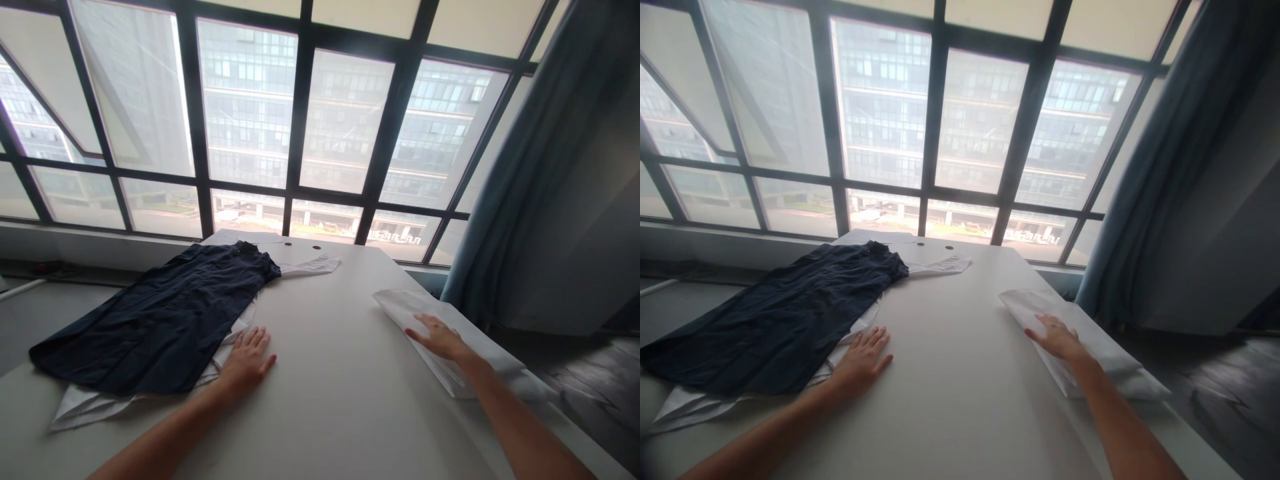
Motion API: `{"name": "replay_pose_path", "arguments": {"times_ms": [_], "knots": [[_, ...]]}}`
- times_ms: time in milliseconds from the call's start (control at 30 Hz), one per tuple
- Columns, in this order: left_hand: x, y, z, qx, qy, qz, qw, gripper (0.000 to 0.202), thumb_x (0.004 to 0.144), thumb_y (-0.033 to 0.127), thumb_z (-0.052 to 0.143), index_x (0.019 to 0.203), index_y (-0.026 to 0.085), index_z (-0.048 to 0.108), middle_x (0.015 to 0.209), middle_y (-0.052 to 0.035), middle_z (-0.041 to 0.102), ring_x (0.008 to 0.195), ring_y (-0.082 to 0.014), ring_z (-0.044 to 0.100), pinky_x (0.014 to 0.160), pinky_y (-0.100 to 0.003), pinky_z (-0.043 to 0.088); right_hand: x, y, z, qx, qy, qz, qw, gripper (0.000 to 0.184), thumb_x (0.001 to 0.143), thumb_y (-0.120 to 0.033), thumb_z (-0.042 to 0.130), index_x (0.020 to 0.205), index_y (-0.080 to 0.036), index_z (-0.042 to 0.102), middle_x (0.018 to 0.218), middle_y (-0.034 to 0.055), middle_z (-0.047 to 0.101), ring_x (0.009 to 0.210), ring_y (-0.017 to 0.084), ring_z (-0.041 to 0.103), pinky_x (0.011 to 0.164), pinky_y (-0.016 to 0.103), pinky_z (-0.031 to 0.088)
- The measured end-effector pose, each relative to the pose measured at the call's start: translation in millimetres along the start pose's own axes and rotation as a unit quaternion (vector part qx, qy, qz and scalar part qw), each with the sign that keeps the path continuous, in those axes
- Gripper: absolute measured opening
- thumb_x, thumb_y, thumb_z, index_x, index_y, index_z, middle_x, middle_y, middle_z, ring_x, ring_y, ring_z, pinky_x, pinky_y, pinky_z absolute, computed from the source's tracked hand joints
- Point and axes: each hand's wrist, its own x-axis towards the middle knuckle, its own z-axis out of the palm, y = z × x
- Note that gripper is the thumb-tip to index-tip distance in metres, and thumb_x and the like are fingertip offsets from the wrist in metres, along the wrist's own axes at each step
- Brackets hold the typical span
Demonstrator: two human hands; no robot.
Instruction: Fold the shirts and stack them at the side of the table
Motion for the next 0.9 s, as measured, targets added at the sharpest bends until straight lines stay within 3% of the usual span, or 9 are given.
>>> {"name": "replay_pose_path", "arguments": {"times_ms": [133, 267, 400, 500, 600, 667, 767, 833, 900], "knots": [[-1.8, 1.7, 0.5, -0.002, 0.001, 0.002, 1.0, 0.053, 0.097, 0.041, 0.043, 0.142, 0.015, 0.05, 0.154, -0.0147, 0.039, 0.145, -0.0307, 0.03, 0.119, -0.054, 0.021, -14.7, -16.9, 13.9, -0.042, -0.105, -0.012, 0.993, 0.052, 0.094, -0.045, 0.045, 0.14, -0.022, 0.055, 0.151, 0.0194, 0.041, 0.14, 0.037, 0.035, 0.105, 0.057, 0.031], [4.2, -2.0, -14.2, -0.017, 0.027, 0.005, 0.999, 0.05, 0.097, 0.04, 0.044, 0.137, 0.013, 0.054, 0.151, -0.0152, 0.044, 0.14, -0.0281, 0.039, 0.117, -0.045, 0.03, -27.4, -35.8, 26.4, -0.085, -0.078, 0.003, 0.993, 0.057, 0.097, -0.048, 0.036, 0.147, -0.022, 0.044, 0.156, 0.0149, 0.035, 0.145, 0.035, 0.027, 0.111, 0.063, 0.02], [16.6, -26.2, -45.4, 0.029, 0.104, -0.078, 0.991, 0.043, 0.095, 0.038, 0.046, 0.129, 0.016, 0.06, 0.14, -0.015, 0.054, 0.128, -0.03, 0.05, 0.105, -0.043, 0.042, -52.9, -77.5, 27.6, -0.069, -0.036, -0.083, 0.994, 0.056, 0.098, -0.047, 0.035, 0.146, -0.019, 0.045, 0.156, 0.0139, 0.036, 0.146, 0.03, 0.025, 0.116, 0.057, 0.017], [21.2, -55.3, -59.0, 0.078, 0.038, -0.187, 0.978, 0.042, 0.092, 0.04, 0.05, 0.12, 0.013, 0.064, 0.127, -0.0175, 0.061, 0.117, -0.0325, 0.056, 0.093, -0.043, 0.049, -74.6, -107.9, 21.9, -0.033, -0.07, -0.143, 0.987, 0.054, 0.097, -0.045, 0.04, 0.143, -0.018, 0.049, 0.154, 0.0146, 0.04, 0.145, 0.029, 0.029, 0.117, 0.055, 0.015], [20.7, -79.2, -63.0, 0.06, -0.01, -0.211, 0.976, 0.035, 0.093, 0.036, 0.048, 0.112, 0.014, 0.067, 0.12, -0.0158, 0.064, 0.112, -0.0293, 0.061, 0.089, -0.037, 0.049, -88.6, -126.7, 16.6, -0.009, -0.099, -0.175, 0.979, 0.048, 0.097, -0.039, 0.042, 0.139, -0.019, 0.053, 0.152, 0.0142, 0.042, 0.144, 0.028, 0.033, 0.117, 0.055, 0.015], [19.7, -85.4, -69.6, 0.039, -0.001, -0.216, 0.976, 0.031, 0.094, 0.031, 0.044, 0.105, 0.015, 0.068, 0.115, -0.0144, 0.067, 0.106, -0.0279, 0.064, 0.087, -0.035, 0.049, -92.4, -132.4, 14.5, 0.002, -0.106, -0.182, 0.978, 0.043, 0.097, -0.035, 0.042, 0.136, -0.02, 0.056, 0.151, 0.0138, 0.045, 0.142, 0.027, 0.036, 0.117, 0.055, 0.017], [17.6, -74.4, -93.4, 0.022, 0.072, -0.228, 0.971, 0.035, 0.098, 0.032, 0.035, 0.098, 0.016, 0.066, 0.108, -0.0143, 0.07, 0.098, -0.0294, 0.066, 0.083, -0.037, 0.049, -92.3, -135.0, 12.2, 0.018, -0.096, -0.177, 0.979, 0.04, 0.095, -0.033, 0.046, 0.131, -0.021, 0.06, 0.148, 0.0135, 0.049, 0.14, 0.028, 0.039, 0.116, 0.054, 0.018], [13.5, -53.7, -114.1, 0.019, 0.131, -0.208, 0.969, 0.039, 0.1, 0.035, 0.028, 0.097, 0.018, 0.063, 0.107, -0.0141, 0.069, 0.098, -0.0297, 0.065, 0.083, -0.037, 0.046, -90.8, -137.5, 10.2, 0.035, -0.082, -0.172, 0.981, 0.039, 0.093, -0.033, 0.05, 0.128, -0.021, 0.062, 0.145, 0.013, 0.051, 0.137, 0.028, 0.043, 0.116, 0.052, 0.02], [4.9, -25.3, -131.8, -0.007, 0.154, -0.162, 0.975, 0.036, 0.1, 0.038, 0.03, 0.09, 0.02, 0.06, 0.1, -0.013, 0.069, 0.092, -0.028, 0.065, 0.079, -0.034, 0.044, -88.9, -144.2, 8.1, 0.064, -0.068, -0.17, 0.981, 0.038, 0.091, -0.033, 0.052, 0.125, -0.019, 0.063, 0.142, 0.013, 0.055, 0.133, 0.027, 0.047, 0.115, 0.048, 0.024]]}}
